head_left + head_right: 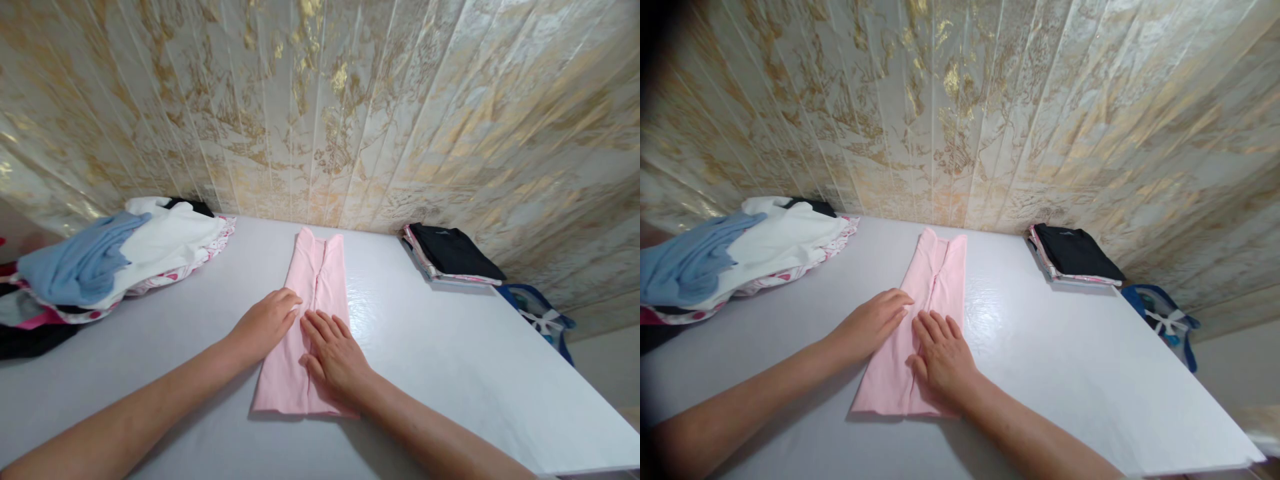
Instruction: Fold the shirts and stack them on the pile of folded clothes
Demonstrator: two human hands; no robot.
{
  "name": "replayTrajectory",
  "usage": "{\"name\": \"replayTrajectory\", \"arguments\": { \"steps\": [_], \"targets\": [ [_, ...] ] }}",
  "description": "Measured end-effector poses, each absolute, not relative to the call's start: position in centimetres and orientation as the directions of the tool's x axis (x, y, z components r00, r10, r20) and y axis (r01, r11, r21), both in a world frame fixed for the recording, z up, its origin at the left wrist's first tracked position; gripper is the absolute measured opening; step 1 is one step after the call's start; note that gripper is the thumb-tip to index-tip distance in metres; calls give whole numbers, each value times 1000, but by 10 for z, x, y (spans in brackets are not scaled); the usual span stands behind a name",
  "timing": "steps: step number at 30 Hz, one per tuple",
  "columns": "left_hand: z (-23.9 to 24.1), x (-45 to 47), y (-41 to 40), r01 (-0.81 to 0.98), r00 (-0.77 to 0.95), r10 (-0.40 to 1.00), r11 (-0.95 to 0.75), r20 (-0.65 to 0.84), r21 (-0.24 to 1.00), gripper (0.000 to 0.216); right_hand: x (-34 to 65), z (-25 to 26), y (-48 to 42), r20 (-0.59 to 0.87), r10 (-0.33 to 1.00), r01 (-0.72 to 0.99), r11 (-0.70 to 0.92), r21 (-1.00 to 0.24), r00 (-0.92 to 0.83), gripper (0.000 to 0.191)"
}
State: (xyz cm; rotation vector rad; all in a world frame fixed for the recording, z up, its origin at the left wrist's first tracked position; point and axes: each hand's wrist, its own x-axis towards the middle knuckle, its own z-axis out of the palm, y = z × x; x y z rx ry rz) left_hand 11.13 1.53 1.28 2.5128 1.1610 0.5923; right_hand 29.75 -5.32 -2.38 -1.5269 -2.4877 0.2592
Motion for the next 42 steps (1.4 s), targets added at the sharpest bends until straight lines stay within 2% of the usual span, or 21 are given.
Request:
{"name": "replayTrajectory", "arguments": {
  "steps": [7, 11, 14, 19, 26, 34, 42],
  "targets": [
    [-16, 139, 68, 715, 591, 770, -638, 241, 284, 31, 294, -26, -75, 40, 885, 840, 454, -297, -464, 65],
    [-28, 156, 80, 784, 551, 810, -585, 199, 208, 51, 293, -21, -83, 51, 867, 813, 483, -325, -495, 63],
    [-33, 161, 83, 822, 520, 840, -541, 153, 178, 59, 299, -11, -71, 93, 886, 814, 455, -361, -454, 54],
    [-17, 166, 111, 833, 483, 844, -525, 232, 175, 44, 318, -3, 4, 228, 942, 899, 311, -307, -248, 43],
    [-8, 183, 192, 863, 433, 874, -472, 218, 179, 41, 323, -5, 142, 143, 989, 984, 1, -177, 25, 44],
    [-44, 182, 214, 900, 368, 917, -393, 152, 190, 54, 320, -35, 173, 109, 992, 989, -45, -141, 61, 58],
    [-42, 183, 212, 917, 327, 931, -354, 161, 184, 56, 321, -37, 175, 117, 990, 987, -60, -150, 78, 56]
  ]
}}
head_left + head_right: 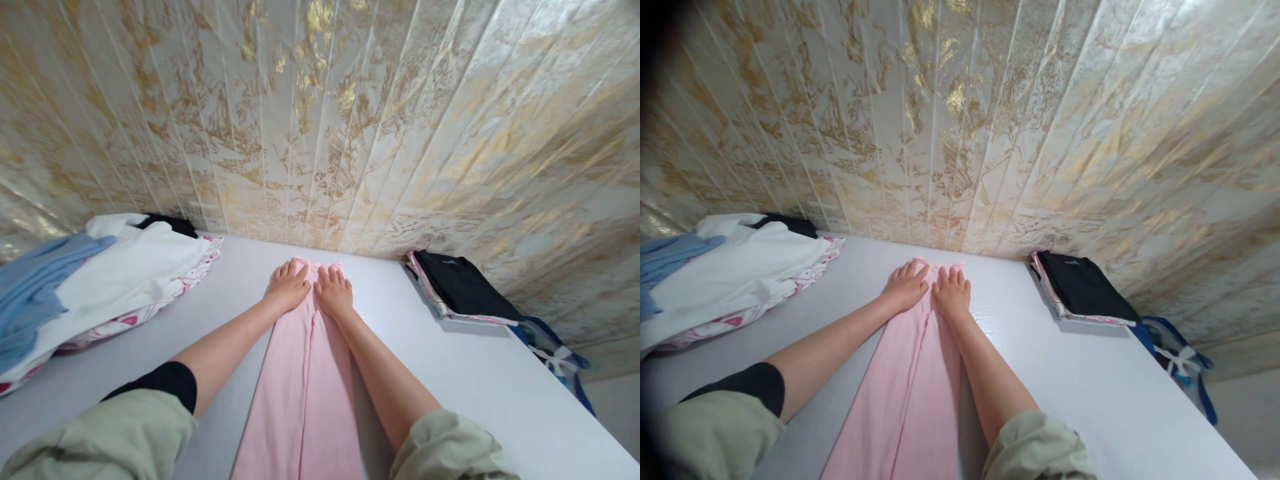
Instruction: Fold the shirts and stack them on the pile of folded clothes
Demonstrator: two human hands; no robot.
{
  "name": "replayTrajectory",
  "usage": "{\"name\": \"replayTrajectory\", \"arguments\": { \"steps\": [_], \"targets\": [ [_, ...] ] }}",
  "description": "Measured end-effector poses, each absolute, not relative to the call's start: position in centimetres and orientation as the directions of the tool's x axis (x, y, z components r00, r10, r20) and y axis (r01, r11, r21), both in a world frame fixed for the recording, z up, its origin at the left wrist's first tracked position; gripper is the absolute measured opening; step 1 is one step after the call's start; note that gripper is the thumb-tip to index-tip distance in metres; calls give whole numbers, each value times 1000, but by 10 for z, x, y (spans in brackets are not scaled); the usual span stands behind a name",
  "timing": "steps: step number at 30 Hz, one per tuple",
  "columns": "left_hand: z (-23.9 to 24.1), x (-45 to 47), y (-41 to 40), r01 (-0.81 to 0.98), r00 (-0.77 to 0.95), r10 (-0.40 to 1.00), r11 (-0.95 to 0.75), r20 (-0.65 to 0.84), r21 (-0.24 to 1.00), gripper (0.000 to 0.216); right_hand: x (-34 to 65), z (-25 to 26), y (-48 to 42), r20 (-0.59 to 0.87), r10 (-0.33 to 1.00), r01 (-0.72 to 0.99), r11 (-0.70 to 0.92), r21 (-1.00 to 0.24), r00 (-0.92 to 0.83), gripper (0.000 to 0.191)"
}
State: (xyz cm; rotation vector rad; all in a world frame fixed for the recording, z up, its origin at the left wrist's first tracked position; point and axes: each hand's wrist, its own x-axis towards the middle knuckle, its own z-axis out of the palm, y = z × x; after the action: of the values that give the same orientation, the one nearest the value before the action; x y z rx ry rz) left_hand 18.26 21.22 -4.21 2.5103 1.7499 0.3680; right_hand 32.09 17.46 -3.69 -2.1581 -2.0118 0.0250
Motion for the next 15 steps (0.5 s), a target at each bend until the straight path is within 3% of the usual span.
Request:
{"name": "replayTrajectory", "arguments": {
  "steps": [4, 9, 15],
  "targets": [
    [-39, 182, 206, 922, 311, 933, -342, 180, 181, 54, 320, -36, 172, 119, 990, 991, -67, -119, 81, 54],
    [-37, 182, 200, 904, 309, 894, -382, 324, 192, 51, 318, -33, 169, 144, 986, 990, -64, -127, 82, 56],
    [-37, 178, 204, 854, 421, 872, -474, 248, 216, 52, 320, -33, 164, 188, 979, 979, -47, -198, 85, 63]
  ]
}}
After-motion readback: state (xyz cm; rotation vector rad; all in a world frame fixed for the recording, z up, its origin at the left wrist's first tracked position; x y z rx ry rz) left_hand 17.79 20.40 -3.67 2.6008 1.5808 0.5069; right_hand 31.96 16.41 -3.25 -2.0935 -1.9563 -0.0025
